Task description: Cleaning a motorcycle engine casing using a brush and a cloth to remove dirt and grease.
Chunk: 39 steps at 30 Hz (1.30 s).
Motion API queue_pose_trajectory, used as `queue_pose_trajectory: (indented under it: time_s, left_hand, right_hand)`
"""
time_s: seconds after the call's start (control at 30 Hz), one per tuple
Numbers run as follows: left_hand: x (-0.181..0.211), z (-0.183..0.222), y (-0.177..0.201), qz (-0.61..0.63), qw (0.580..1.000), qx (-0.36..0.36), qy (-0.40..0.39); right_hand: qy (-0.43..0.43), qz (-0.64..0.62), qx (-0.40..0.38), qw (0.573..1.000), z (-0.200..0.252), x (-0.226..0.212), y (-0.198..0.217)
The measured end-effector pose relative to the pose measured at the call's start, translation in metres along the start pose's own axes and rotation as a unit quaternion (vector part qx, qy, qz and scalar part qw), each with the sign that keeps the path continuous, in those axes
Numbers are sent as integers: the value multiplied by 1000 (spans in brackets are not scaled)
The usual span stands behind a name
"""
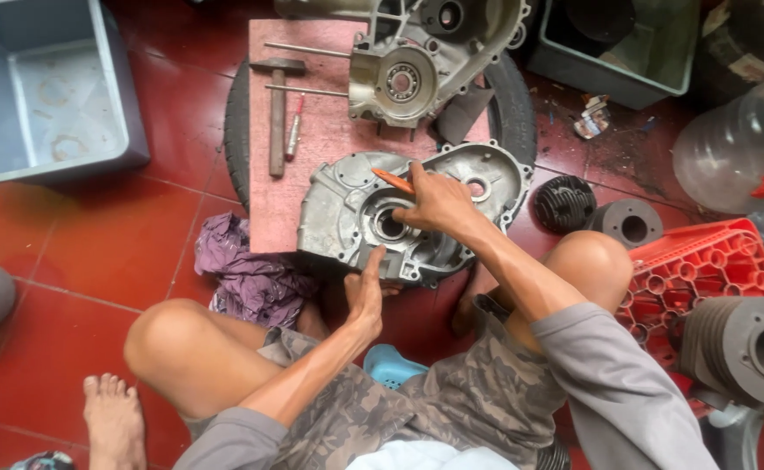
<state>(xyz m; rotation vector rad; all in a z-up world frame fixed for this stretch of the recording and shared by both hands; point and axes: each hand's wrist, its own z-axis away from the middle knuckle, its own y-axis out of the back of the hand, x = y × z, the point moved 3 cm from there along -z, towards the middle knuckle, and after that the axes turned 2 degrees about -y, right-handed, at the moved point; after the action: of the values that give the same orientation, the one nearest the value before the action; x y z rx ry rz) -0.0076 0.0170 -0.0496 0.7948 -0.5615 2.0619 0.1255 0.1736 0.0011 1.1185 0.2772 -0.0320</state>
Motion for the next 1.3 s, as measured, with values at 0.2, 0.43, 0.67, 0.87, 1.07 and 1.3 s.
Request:
queue_pose_trajectory:
  time_s: [0.2, 0.43, 0.67, 0.87, 1.07, 1.3]
  left_hand:
    - [-9, -6, -1, 5, 1000, -3, 15]
    - [-14, -11, 2, -55, 998, 25, 4]
    - [-11, -9, 2, -62, 996, 47, 39]
    - [5, 12, -2, -60, 995, 75, 40]
    - [-10, 0, 0, -64, 995, 76, 22]
    - [-23, -8, 0, -54, 990, 100, -86]
  right_hand:
    - [27, 49, 14, 998, 27, -24, 5]
    - [49, 168, 64, 982, 0, -18, -34]
    - [64, 164, 71, 982, -3, -12, -34]
    - [13, 65, 65, 996, -8, 34, 25]
    - [-170, 0, 214, 962, -40, 168, 50]
    - [-217, 4, 203, 955, -5, 103, 35]
